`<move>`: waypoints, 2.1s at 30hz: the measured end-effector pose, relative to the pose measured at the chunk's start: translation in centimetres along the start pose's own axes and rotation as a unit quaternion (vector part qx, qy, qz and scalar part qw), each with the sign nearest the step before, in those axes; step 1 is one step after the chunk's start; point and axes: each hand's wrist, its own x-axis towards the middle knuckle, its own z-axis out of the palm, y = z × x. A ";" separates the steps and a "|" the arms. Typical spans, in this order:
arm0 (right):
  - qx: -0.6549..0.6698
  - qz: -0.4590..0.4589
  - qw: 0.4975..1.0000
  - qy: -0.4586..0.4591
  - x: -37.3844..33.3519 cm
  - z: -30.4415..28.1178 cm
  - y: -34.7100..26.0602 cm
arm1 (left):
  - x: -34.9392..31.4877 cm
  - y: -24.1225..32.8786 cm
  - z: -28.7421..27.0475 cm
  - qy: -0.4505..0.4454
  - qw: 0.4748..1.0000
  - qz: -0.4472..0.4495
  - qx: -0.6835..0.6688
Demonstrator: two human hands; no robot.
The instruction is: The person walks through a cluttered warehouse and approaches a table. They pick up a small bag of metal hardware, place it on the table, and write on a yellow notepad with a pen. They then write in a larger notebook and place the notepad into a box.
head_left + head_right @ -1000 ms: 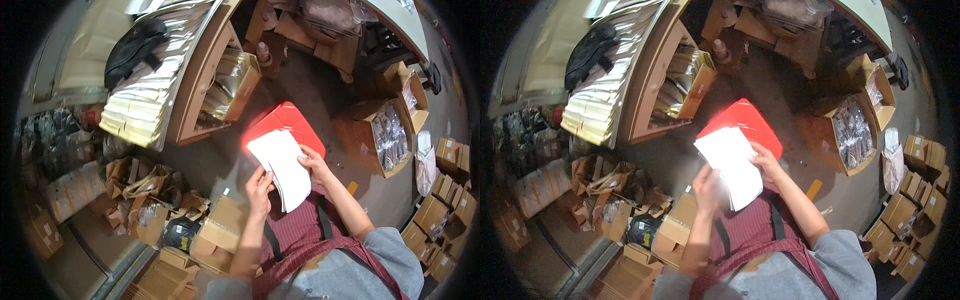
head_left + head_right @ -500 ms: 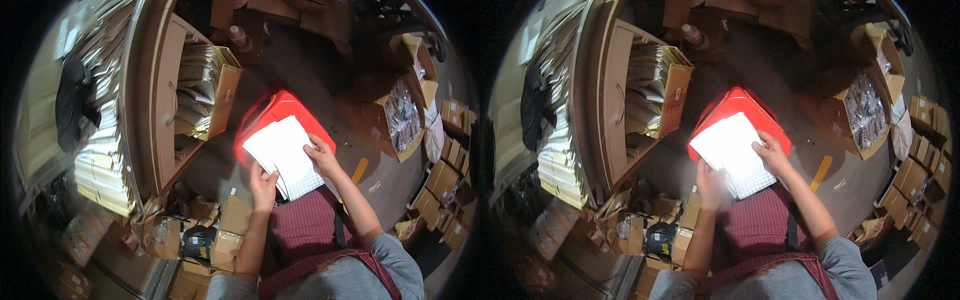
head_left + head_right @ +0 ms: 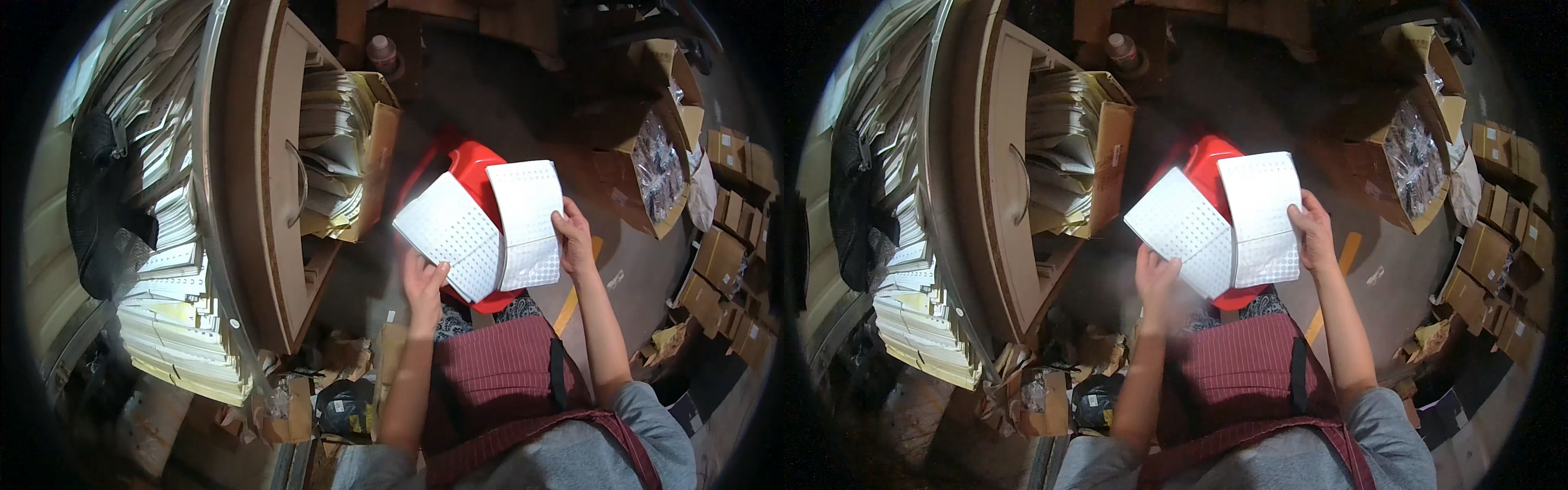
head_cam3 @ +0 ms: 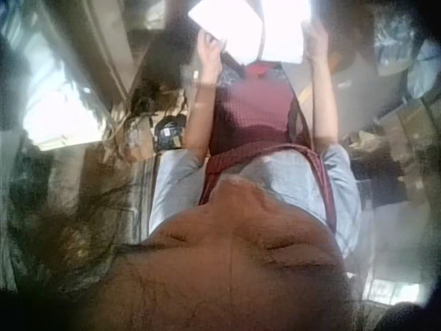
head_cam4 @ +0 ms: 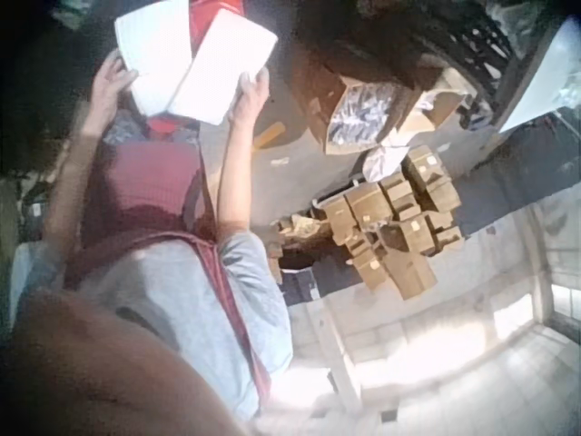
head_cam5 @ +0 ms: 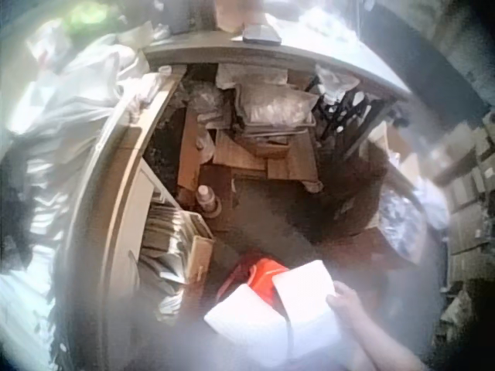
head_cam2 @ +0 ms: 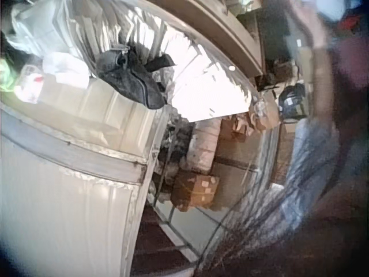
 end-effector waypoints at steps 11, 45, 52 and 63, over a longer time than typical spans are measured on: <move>-0.167 -0.095 0.981 -0.038 -2.0 4.7 -0.7 | -0.9 -1.6 -0.3 0.088 0.979 -0.004 0.182; -0.034 -0.003 0.995 -0.097 1.7 8.4 -6.3 | 18.3 15.4 -1.4 0.186 0.635 0.257 0.704; -0.016 0.009 0.994 -0.110 2.3 8.6 -5.5 | 20.2 16.3 -0.5 0.162 0.494 0.283 0.806; -0.021 -0.006 0.992 -0.127 2.7 9.1 -6.4 | 14.2 16.0 -4.1 0.148 0.628 0.208 0.735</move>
